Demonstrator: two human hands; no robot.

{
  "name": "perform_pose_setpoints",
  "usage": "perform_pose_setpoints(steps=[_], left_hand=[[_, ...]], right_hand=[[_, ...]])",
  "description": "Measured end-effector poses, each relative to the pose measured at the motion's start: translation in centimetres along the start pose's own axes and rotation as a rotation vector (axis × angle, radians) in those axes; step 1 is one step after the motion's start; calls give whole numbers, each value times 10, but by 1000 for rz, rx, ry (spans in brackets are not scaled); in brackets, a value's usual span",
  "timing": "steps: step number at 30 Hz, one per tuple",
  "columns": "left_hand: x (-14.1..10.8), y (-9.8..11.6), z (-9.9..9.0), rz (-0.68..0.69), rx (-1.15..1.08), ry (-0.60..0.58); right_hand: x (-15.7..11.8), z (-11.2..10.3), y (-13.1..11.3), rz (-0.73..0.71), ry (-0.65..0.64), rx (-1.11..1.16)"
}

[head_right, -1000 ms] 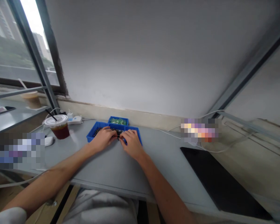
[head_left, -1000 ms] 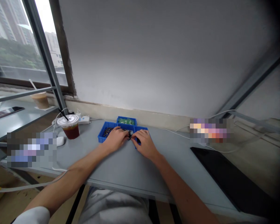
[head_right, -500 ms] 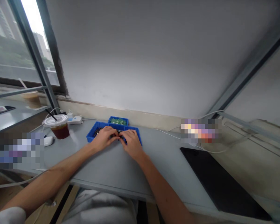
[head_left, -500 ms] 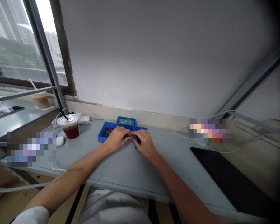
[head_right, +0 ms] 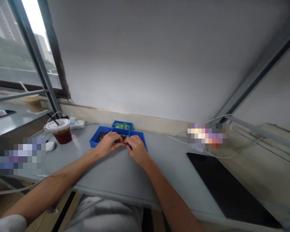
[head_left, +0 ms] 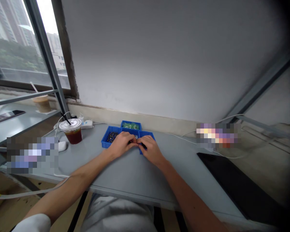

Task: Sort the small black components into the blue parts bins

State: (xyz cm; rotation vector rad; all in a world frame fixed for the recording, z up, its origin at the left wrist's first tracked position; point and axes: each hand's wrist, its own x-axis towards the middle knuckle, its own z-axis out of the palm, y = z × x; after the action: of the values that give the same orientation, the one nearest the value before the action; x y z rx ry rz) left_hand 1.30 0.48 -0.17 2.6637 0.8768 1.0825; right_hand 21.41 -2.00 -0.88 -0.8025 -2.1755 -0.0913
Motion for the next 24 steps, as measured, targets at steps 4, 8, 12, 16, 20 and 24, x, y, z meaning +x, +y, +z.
perform_pose_setpoints(steps=[4, 8, 12, 16, 20, 24], left_hand=[[0, 1, -1, 4, -11, 14], [0, 3, -3, -45, -30, 42], [0, 2, -3, -65, -31, 42], [-1, -1, -2, -53, -17, 27], [0, 0, -3, -73, 3, -8], [0, 1, -3, -83, 34, -37]], right_hand=[[0, -1, 0, -10, 24, 63], [1, -4, -1, -27, 28, 84], [1, -5, 0, -30, 18, 68], [0, -4, 1, -11, 20, 54], [0, -4, 2, 8, -2, 44], [0, -4, 3, 23, -22, 21]])
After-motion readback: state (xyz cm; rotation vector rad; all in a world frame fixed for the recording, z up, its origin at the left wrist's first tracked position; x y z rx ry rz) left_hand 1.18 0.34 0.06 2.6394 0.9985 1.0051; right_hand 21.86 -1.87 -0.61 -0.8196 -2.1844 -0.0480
